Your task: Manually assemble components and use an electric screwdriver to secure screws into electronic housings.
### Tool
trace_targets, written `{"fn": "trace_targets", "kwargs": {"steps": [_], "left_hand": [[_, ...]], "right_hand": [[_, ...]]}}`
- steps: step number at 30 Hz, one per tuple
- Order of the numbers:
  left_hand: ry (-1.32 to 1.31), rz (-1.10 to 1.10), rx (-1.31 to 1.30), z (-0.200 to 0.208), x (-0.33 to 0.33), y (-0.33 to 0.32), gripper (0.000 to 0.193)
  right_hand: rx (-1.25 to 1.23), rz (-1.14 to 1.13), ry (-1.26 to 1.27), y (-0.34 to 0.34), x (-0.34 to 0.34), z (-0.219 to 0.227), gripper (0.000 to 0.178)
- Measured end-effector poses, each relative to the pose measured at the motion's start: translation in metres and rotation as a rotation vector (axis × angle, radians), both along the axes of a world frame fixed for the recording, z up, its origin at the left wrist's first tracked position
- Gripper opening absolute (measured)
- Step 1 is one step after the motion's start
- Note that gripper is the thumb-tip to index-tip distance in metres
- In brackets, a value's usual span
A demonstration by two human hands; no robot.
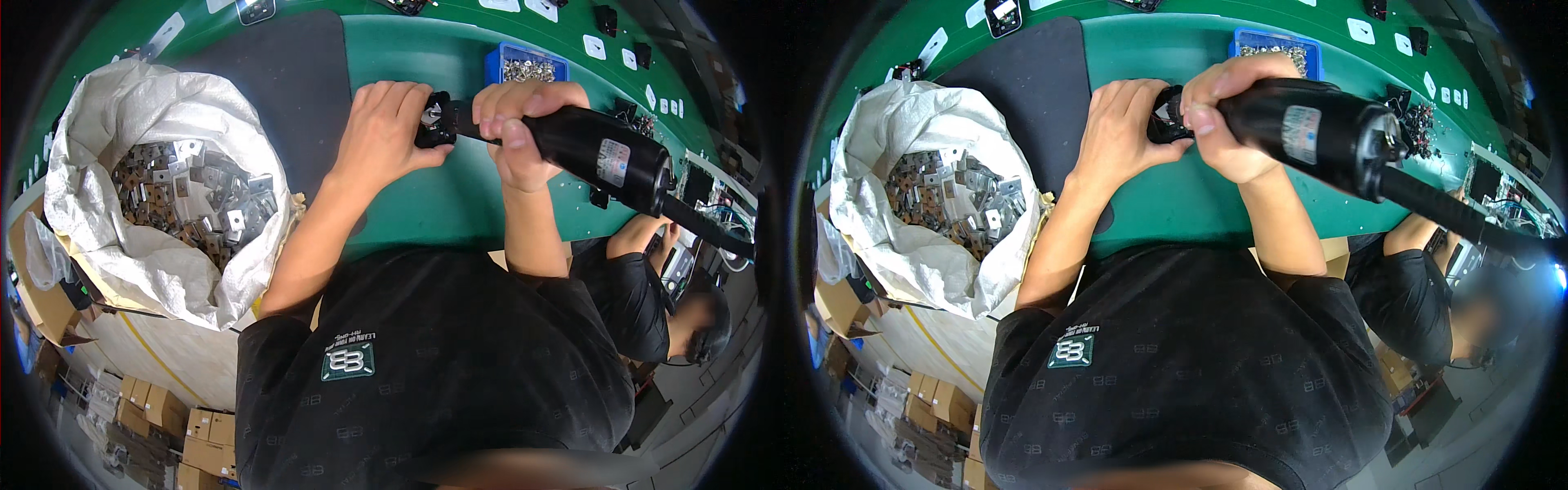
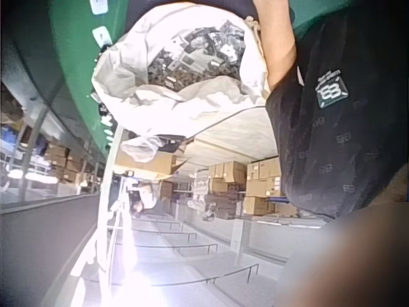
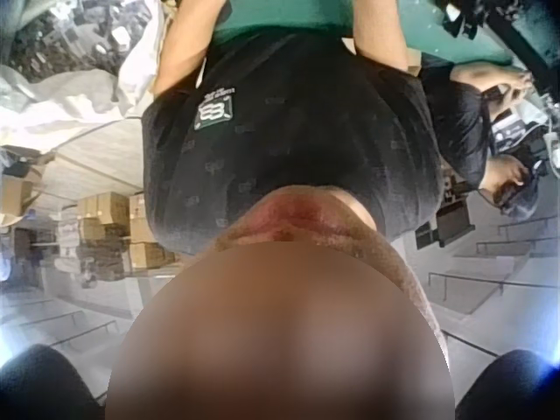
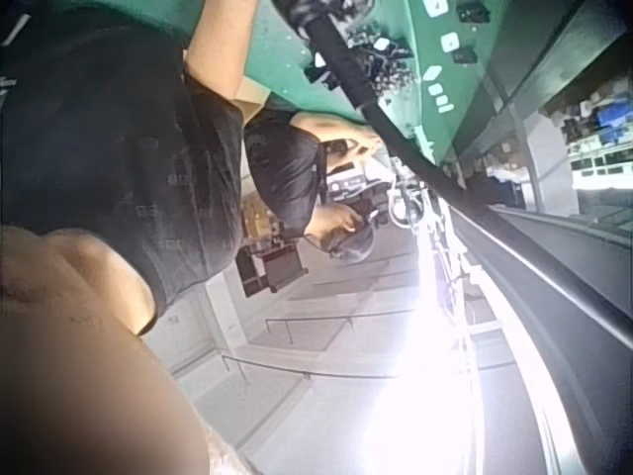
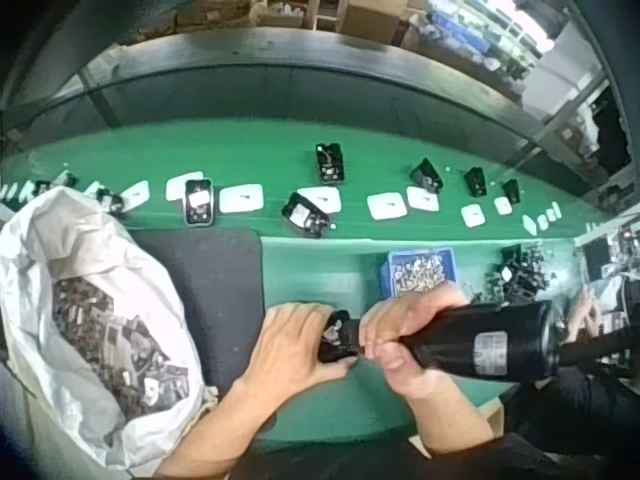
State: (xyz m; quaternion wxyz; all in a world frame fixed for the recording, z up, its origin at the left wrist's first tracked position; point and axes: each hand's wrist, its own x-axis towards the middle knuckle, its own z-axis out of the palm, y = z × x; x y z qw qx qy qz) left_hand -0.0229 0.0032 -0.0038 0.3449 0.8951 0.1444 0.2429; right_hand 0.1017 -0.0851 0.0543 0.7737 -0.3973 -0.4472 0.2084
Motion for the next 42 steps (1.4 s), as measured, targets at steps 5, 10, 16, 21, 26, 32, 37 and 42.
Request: {"fn": "trace_targets", "kwargs": {"steps": [5,10,16,21,26,32,37,42], "left_hand": [[-0.041,0.021,0.041,-0.007,-0.001,-0.002,0.06],[-0.056,-0.013,0.09,-0.001,0.001,-0.006,0.061],[0.169,-0.022,0.183,0.015,-0.001,-0.009,0.063],[0.152,0.027,0.351,0.034,0.016,-0.004,0.06],[0.043,0.203,0.296,0.078,0.061,0.065,0.058],[0.286,0.217,0.327,0.05,0.109,0.171,0.057],[0.432,0.105,0.222,0.02,0.1,0.2,0.081],[0.101,0.302,0.408,0.036,0.082,0.17,0.073]], "right_hand": [[-0.064,0.011,-0.187,-0.001,-0.008,0.0,0.029],[-0.028,-0.214,-0.078,-0.004,-0.019,-0.01,0.032],[-0.111,-0.282,0.144,-0.002,-0.02,0.017,0.036],[0.208,-0.316,0.161,-0.05,0.029,0.07,0.041],[-0.025,-0.519,0.107,-0.065,0.07,0.057,0.039],[-0.384,-0.429,0.102,-0.046,0.077,0.025,0.043],[-0.478,-0.315,0.097,-0.034,0.084,0.02,0.043],[-0.483,-0.521,-0.061,-0.019,0.089,0.024,0.025]]}}
